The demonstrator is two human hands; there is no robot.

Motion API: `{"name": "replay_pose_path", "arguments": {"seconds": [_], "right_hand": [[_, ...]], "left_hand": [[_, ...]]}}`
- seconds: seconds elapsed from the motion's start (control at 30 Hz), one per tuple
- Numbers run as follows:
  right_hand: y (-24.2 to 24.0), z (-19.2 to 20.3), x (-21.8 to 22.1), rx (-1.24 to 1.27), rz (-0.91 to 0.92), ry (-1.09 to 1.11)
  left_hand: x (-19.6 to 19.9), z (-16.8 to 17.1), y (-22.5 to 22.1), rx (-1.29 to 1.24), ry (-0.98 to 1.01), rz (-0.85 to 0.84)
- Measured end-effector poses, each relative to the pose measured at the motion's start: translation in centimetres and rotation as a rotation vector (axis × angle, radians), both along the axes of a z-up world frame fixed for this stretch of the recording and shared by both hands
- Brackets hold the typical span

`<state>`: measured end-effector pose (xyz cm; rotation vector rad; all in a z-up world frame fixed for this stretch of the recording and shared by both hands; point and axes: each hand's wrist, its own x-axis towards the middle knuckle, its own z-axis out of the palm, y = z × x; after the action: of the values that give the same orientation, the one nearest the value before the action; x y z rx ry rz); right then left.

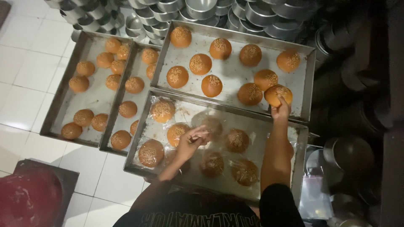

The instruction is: The person places baked bread rolls into individual plastic bags by hand and arranges them back onto a baking tray.

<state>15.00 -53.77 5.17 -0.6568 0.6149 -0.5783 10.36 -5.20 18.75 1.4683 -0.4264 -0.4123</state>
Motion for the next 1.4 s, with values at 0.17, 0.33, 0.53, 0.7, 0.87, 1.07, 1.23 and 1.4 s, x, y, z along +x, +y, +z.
{"name": "replay_pose_path", "arguments": {"seconds": [0.17, 0.33, 0.53, 0.7, 0.87, 1.07, 1.23, 1.4], "right_hand": [[3.0, -6.9, -5.9, 0.238, 0.208, -0.508], [17.3, 2.6, -14.9, -0.034, 0.164, -0.264], [22.7, 1.9, -20.3, 0.141, 0.388, -0.346], [28.8, 2.3, -24.5, 0.322, 0.527, -0.405], [31.5, 5.8, -23.9, 0.416, 0.666, -0.448], [33.0, 11.4, -21.7, 0.195, 0.659, -0.365], [33.9, 6.0, -21.5, 0.120, 0.630, -0.303], [36.3, 7.5, -21.3, -0.390, 0.540, -0.120]], "left_hand": [[0.3, -2.9, 0.6, -0.162, 0.207, -0.016], [-0.2, -3.3, 0.2, -0.219, 0.350, -0.007], [-2.3, -3.7, -1.0, 0.035, 0.060, 0.052], [-4.6, -0.9, -0.7, 0.085, -0.143, 0.096], [-5.9, 1.5, 1.1, 0.018, -0.455, 0.148], [-6.7, 0.5, 2.6, 0.056, -0.279, 0.247], [-7.2, -0.5, 3.2, 0.113, -0.178, 0.341], [-6.9, -2.6, 2.5, -0.069, -0.270, 0.515]]}}
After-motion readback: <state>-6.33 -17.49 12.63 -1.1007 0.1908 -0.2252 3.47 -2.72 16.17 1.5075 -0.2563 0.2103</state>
